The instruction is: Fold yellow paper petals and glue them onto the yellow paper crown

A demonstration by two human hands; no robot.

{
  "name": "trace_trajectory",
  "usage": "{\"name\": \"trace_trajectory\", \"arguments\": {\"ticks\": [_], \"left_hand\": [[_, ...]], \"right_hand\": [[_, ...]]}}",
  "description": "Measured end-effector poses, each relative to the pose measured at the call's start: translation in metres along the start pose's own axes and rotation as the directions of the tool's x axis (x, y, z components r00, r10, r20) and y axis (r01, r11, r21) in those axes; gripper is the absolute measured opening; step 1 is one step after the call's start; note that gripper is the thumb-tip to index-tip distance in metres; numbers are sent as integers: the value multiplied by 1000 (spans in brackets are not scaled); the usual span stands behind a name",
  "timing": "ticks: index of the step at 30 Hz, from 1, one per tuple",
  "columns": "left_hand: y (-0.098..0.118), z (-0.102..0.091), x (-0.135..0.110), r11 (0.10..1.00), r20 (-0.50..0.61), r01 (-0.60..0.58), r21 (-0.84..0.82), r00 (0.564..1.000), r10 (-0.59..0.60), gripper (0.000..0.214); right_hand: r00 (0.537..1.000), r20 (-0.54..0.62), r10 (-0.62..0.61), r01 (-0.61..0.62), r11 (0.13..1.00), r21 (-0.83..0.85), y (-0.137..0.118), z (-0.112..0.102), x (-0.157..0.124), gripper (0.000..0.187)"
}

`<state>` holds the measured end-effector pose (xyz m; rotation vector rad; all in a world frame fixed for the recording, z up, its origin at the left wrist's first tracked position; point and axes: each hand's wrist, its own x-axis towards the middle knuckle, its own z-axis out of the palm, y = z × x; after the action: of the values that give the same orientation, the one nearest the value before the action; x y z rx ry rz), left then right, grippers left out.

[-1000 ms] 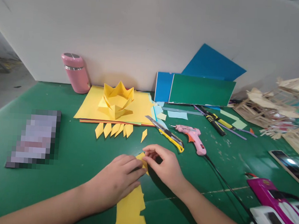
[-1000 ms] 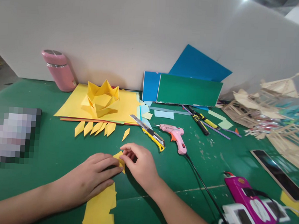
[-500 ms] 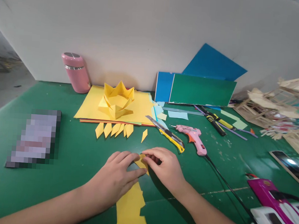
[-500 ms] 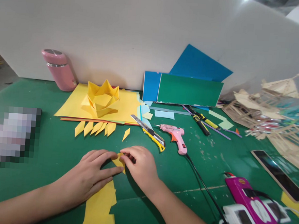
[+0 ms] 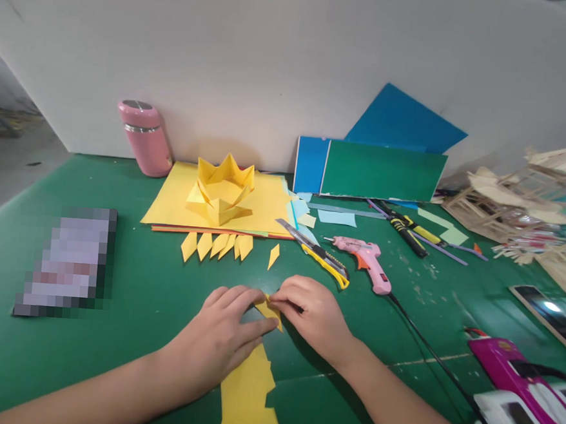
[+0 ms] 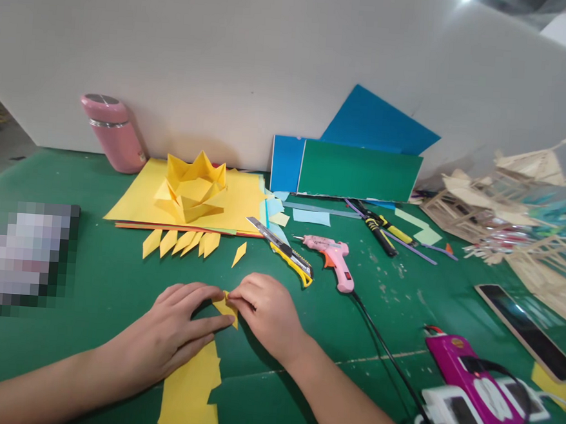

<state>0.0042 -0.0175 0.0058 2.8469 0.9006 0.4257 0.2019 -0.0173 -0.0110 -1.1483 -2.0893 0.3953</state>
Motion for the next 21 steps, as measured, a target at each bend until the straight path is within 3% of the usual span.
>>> {"name": "trace_trajectory", "arguments": {"ticks": [21], "left_hand": [[2, 2, 0, 1000, -5, 9, 1, 1000, -9, 25]], "right_hand": [[996, 85, 20, -20, 1000, 3, 1, -4, 3, 21]]}}
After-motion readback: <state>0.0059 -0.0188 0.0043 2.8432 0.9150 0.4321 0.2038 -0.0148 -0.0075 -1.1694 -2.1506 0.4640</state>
